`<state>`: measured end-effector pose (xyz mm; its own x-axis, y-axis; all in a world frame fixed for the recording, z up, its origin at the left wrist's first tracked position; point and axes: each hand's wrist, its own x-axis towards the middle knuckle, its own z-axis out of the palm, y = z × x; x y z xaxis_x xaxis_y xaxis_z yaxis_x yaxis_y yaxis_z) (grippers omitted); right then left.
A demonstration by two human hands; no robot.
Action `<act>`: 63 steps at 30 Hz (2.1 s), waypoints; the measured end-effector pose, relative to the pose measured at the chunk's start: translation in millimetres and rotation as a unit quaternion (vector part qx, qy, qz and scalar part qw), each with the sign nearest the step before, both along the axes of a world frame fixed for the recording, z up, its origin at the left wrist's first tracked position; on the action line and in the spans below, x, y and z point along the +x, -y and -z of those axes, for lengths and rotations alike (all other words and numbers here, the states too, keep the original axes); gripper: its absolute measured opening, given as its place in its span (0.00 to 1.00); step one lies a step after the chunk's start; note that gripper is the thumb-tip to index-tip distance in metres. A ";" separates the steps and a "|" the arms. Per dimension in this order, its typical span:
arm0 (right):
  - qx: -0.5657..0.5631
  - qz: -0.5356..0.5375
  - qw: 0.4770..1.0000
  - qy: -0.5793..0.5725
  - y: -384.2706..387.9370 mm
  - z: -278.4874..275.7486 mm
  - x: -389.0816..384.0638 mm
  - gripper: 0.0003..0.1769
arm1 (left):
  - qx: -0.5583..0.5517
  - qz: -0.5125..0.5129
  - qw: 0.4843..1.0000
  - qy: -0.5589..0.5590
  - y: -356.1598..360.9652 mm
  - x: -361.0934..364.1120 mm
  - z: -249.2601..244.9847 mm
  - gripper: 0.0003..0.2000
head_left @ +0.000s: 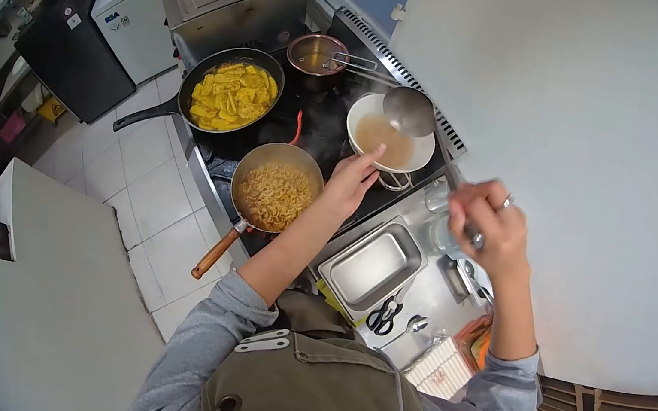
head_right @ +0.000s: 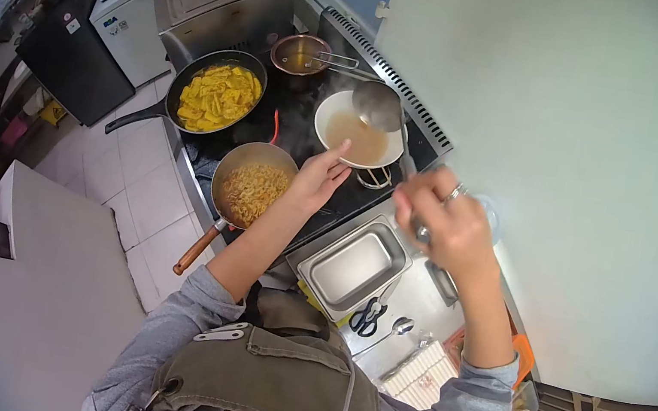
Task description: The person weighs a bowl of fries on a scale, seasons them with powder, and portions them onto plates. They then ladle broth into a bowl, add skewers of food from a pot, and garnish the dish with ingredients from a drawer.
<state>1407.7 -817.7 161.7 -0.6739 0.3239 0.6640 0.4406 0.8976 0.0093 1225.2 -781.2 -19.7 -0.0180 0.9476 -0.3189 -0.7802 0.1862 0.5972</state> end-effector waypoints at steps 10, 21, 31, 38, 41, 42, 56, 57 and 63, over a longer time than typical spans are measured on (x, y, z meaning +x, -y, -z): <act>-0.197 0.142 0.886 -0.396 -45.3 2.3 19.0 0.09 | 0.013 0.014 1.000 0.025 24.7 -6.7 -8.0 0.22; -0.319 0.165 0.871 -0.336 -115.0 126.8 -19.6 0.14 | -0.004 -0.012 1.000 0.026 115.9 -46.0 -14.4 0.20; -0.267 0.164 0.913 -0.262 -133.9 156.8 -39.6 0.10 | -0.003 -0.038 0.999 0.014 179.9 -47.7 -3.0 0.21; -0.292 0.166 0.907 -0.255 -138.6 158.6 -39.6 0.10 | -0.015 0.003 1.000 0.022 194.8 -36.5 -4.3 0.25; -0.268 0.176 0.917 -0.238 -139.9 158.4 -38.3 0.11 | -0.023 0.016 0.999 0.033 192.7 -30.5 -3.3 0.26; -0.323 0.179 0.887 -0.278 -136.5 150.7 -38.6 0.12 | -0.023 0.009 0.999 0.047 191.5 -27.9 -2.9 0.22; -0.423 0.196 0.787 -0.403 -152.9 98.6 1.1 0.17 | -0.003 0.009 0.998 0.057 118.0 -9.3 11.8 0.20; -0.421 0.187 0.789 -0.407 -153.7 92.5 2.8 0.17 | 0.000 0.009 0.998 0.055 109.3 -9.3 16.5 0.21; -0.403 0.168 0.805 -0.402 -154.9 48.4 12.0 0.17 | -0.034 0.003 0.999 0.023 74.9 -5.7 24.2 0.17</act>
